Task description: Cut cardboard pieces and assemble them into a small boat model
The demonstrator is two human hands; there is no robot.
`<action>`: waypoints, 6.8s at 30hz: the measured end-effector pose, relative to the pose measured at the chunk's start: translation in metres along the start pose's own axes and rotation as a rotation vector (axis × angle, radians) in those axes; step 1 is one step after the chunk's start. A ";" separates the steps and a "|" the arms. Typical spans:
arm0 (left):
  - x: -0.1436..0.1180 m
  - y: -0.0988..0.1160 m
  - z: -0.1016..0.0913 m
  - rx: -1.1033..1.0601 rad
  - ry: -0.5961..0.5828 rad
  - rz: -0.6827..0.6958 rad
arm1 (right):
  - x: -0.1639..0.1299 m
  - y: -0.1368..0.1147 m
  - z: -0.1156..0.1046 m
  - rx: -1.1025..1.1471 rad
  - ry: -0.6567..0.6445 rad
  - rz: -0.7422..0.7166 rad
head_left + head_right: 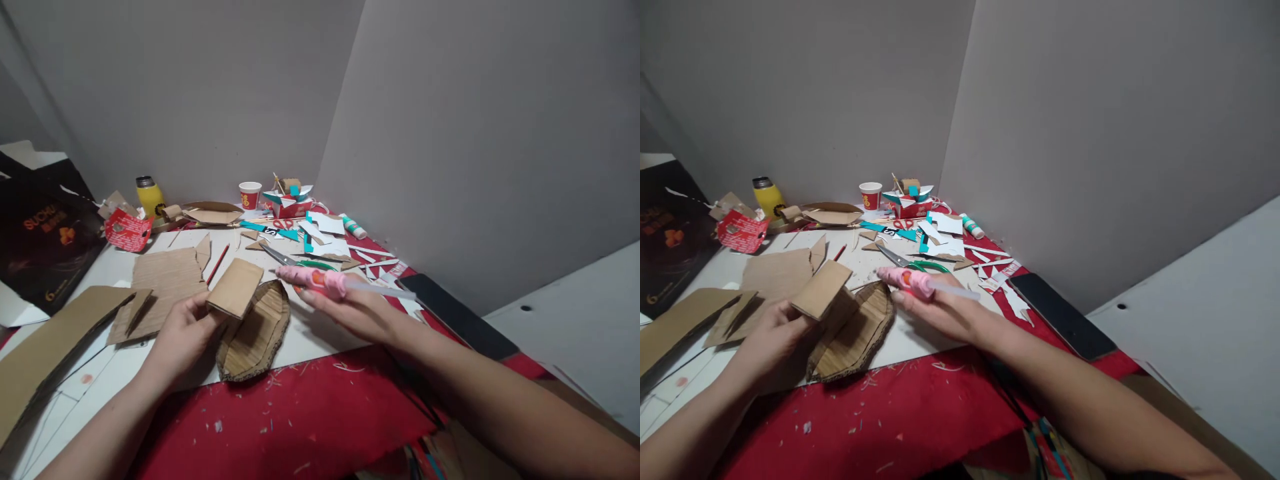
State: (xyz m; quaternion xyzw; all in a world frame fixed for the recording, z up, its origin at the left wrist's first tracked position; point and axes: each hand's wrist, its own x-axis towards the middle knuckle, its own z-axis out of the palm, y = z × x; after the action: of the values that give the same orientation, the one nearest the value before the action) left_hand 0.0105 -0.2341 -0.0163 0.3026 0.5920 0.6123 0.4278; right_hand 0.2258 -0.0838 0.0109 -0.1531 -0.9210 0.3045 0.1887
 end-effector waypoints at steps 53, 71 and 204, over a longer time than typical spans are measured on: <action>0.000 0.017 -0.003 0.948 -0.145 0.028 | 0.050 -0.050 0.023 -0.404 -0.466 -0.336; -0.003 0.007 0.003 0.994 -0.094 0.156 | 0.031 -0.034 0.028 -0.172 -0.102 -0.287; -0.024 -0.004 0.035 -0.045 0.094 0.055 | 0.027 -0.001 0.050 -0.318 0.354 -0.432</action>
State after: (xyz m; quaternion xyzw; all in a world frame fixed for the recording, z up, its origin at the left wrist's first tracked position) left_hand 0.0524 -0.2397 -0.0130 0.2800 0.5889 0.6507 0.3892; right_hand 0.1796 -0.0986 -0.0187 -0.0320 -0.9212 0.0783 0.3798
